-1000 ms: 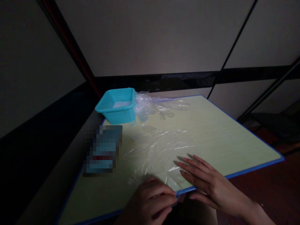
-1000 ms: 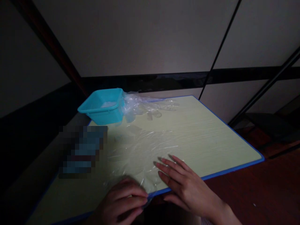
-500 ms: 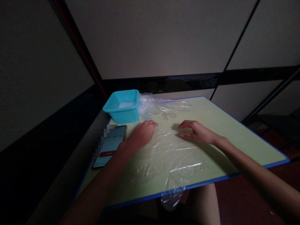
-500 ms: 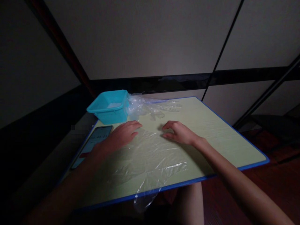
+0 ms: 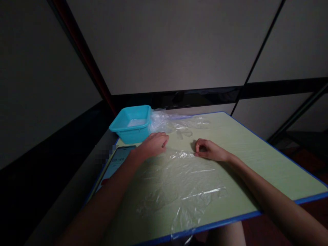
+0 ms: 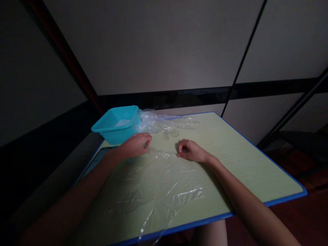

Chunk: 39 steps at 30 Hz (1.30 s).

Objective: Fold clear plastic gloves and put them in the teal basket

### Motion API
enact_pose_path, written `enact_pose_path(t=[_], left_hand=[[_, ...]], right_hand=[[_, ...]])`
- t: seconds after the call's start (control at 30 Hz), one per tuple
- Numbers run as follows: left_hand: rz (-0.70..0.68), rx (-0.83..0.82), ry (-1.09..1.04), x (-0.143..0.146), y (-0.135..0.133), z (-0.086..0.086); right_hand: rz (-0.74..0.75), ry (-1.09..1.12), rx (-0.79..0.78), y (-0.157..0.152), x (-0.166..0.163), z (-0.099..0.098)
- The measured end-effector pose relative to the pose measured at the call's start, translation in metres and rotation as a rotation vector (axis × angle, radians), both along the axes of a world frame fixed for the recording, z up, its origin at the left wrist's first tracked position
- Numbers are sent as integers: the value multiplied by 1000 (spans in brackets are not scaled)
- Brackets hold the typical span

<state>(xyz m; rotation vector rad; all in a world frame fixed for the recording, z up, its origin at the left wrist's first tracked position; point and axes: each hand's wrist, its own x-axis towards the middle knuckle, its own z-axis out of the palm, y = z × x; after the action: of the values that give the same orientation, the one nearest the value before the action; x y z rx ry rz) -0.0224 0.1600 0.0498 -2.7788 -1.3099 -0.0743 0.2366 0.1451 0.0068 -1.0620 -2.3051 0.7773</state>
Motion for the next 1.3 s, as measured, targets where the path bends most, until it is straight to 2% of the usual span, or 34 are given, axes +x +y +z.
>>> enact_pose_path(t=[0.27,0.5,0.63,0.77,0.83,1.0,1.1,1.3], left_hand=[[61,75,-81,-6,-26,2],[44,91,-113,-6,-46,4],[-36,71,-128,-6,-53,1],[-88,34,-114,-7,-57,-3],[-41,15,-152,-8,-57,-5],[212,38,-335,-11,-48,-15],[317,60,-417,-13,-41,-25],[392,53,-486,-11,-38,-33]], right_hand=[[-11,188,-104,-8,-5,0],[-72,86,20,-10,-4,4],[-52,45,127,-11,0,5],[-30,7,152,-12,1,7],[-41,17,123,-12,0,7],[-125,149,-42,-10,0,3],[-151,216,-92,-8,0,-1],[-166,216,-111,-7,0,-4]])
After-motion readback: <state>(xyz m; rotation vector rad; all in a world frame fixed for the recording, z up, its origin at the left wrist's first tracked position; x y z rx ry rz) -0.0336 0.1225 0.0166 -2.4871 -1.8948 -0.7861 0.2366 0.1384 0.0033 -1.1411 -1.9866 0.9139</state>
